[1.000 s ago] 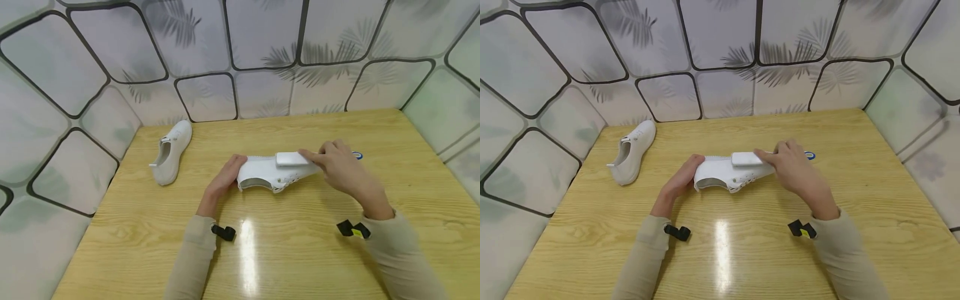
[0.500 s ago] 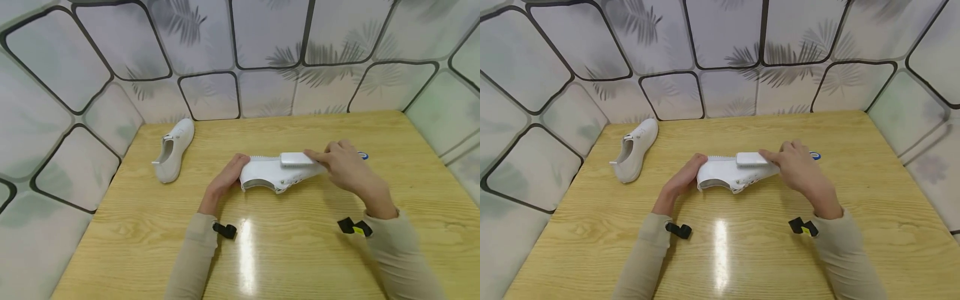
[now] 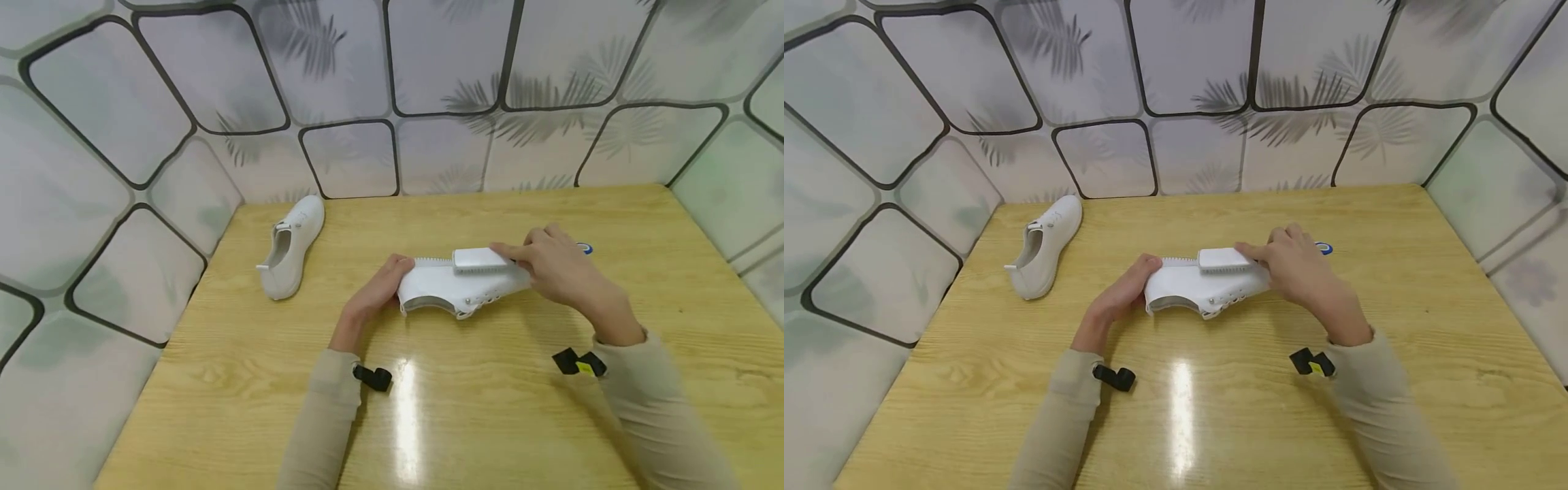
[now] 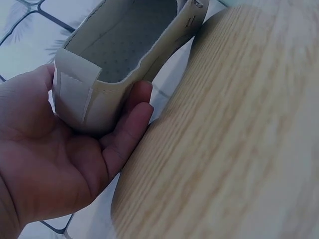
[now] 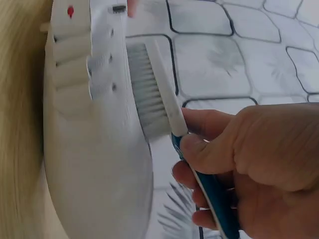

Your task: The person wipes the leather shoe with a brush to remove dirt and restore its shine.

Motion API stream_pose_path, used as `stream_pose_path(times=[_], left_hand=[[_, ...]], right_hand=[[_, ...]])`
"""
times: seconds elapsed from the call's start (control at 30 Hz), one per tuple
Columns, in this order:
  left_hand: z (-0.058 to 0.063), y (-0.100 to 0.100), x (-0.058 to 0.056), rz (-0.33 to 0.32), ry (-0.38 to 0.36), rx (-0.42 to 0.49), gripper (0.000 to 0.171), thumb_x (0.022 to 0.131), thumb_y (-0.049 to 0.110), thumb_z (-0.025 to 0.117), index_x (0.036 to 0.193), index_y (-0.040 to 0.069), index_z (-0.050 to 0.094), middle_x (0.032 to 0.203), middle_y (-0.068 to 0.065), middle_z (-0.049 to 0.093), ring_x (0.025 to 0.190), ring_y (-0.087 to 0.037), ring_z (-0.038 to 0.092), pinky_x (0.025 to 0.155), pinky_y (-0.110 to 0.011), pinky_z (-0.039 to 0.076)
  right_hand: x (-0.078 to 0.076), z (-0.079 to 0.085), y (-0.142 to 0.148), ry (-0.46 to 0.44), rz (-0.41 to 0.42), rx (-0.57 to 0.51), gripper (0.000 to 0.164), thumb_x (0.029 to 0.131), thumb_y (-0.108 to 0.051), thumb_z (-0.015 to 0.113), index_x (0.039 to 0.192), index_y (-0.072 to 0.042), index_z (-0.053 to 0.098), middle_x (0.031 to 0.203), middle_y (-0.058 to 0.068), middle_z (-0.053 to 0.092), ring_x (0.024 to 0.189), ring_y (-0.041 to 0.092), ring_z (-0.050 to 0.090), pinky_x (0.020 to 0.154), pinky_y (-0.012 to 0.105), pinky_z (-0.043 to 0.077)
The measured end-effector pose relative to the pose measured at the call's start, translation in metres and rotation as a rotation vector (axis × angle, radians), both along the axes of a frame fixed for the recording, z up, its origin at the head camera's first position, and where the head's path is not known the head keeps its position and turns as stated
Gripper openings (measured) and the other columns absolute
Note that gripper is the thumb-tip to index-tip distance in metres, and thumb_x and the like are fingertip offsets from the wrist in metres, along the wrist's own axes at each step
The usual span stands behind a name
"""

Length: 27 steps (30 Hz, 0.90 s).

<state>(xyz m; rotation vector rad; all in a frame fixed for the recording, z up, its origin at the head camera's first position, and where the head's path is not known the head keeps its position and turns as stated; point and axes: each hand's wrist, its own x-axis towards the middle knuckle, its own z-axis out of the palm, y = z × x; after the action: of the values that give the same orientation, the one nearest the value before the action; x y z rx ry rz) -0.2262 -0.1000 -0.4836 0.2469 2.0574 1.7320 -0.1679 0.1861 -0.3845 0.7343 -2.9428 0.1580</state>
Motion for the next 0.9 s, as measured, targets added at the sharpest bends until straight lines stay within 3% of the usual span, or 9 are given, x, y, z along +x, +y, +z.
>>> stream_pose_path(times=[0.1,0.3,0.53,0.63,0.9], left_hand=[[0.001,0.0,0.0,-0.002,0.006,-0.008,0.044,0.105,0.043,0.037,0.131,0.008,0.042,0.115,-0.012,0.05,0.091,-0.02,0.054,0.072,-0.028,0.047],[-0.004,-0.001,0.0,-0.079,0.005,0.053,0.043,0.109,0.04,0.026,0.131,0.005,0.037,0.119,-0.013,0.042,0.093,-0.021,0.051,0.073,-0.028,0.046],[-0.001,-0.007,0.0,-0.132,-0.003,0.036,0.05,0.108,0.047,0.023,0.137,0.007,0.03,0.12,-0.012,0.039,0.091,-0.022,0.047,0.075,-0.031,0.044],[0.0,-0.006,-0.002,-0.137,0.019,0.016,0.049,0.108,0.047,0.023,0.136,0.007,0.03,0.119,-0.011,0.037,0.09,-0.022,0.045,0.075,-0.032,0.042],[-0.008,0.003,-0.004,-0.139,-0.067,0.151,0.056,0.11,0.039,0.01,0.133,-0.002,0.041,0.111,-0.01,0.05,0.096,-0.017,0.053,0.081,-0.029,0.047]], right_hand=[[-0.006,-0.006,-0.015,0.024,0.052,0.014,0.055,0.091,0.005,0.06,0.14,-0.02,0.058,0.095,0.019,0.061,0.083,0.033,0.047,0.075,0.044,0.04],[-0.013,-0.019,-0.042,-0.022,0.047,-0.017,0.064,0.089,0.007,0.063,0.145,-0.022,0.052,0.102,0.018,0.061,0.088,0.032,0.048,0.075,0.042,0.041],[0.001,0.003,0.022,-0.027,0.036,-0.036,0.044,0.097,-0.001,0.058,0.138,-0.017,0.06,0.089,0.015,0.059,0.079,0.03,0.046,0.073,0.042,0.038],[0.004,0.004,0.032,0.008,0.028,-0.036,0.042,0.096,-0.003,0.06,0.136,-0.016,0.062,0.088,0.014,0.059,0.077,0.029,0.045,0.072,0.043,0.038],[-0.012,-0.024,-0.044,0.067,0.13,0.006,0.064,0.084,0.008,0.067,0.141,-0.021,0.057,0.097,0.018,0.061,0.089,0.033,0.051,0.081,0.043,0.042]])
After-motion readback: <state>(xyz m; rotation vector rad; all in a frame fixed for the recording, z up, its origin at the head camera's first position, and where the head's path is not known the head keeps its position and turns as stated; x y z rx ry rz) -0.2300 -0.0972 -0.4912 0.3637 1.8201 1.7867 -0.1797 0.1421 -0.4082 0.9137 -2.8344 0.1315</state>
